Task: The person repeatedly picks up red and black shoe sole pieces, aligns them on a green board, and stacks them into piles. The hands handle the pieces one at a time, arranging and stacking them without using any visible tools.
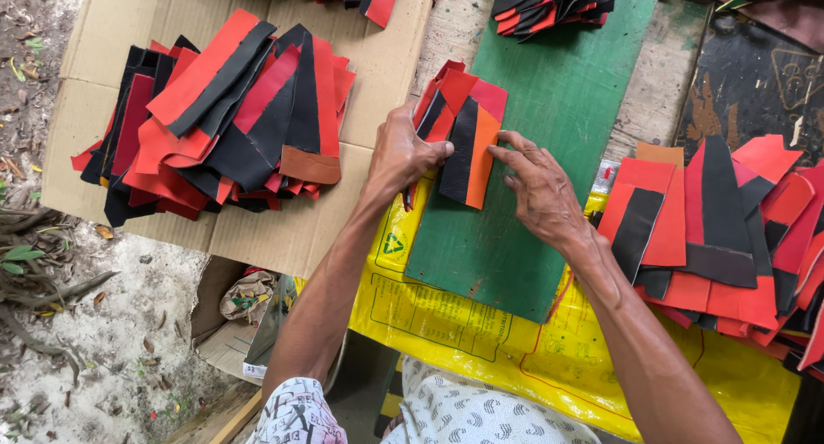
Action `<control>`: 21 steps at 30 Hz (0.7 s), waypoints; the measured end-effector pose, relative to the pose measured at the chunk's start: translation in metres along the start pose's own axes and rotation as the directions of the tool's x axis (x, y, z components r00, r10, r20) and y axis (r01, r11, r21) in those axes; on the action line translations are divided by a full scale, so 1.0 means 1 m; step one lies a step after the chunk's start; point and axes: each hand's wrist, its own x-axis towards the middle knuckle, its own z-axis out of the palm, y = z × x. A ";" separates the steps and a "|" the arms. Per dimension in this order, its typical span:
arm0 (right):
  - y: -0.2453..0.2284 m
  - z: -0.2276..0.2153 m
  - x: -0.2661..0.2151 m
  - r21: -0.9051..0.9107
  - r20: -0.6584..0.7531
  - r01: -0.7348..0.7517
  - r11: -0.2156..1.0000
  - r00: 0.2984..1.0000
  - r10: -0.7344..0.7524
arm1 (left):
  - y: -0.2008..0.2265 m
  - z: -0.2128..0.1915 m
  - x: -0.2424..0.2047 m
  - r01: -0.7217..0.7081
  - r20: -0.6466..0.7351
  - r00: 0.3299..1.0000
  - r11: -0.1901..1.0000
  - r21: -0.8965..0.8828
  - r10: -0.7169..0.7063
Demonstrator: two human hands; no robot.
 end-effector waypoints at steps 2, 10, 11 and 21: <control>0.002 -0.003 0.003 0.032 0.006 0.024 0.999 1.000 -0.024 | 0.005 -0.002 0.003 0.041 0.049 0.998 0.995 -0.091 -0.037; -0.004 -0.005 0.006 0.067 0.032 0.006 0.998 0.999 -0.008 | 0.024 -0.001 0.005 0.039 0.121 0.992 0.997 -0.064 -0.031; -0.006 -0.006 0.006 0.061 0.028 0.014 0.998 0.999 -0.016 | 0.024 -0.001 0.007 0.043 0.116 0.992 0.998 -0.042 -0.038; -0.015 -0.002 0.003 -0.064 -0.001 -0.029 0.998 1.000 0.029 | -0.006 -0.002 0.017 -0.102 -0.028 0.993 0.961 0.255 0.113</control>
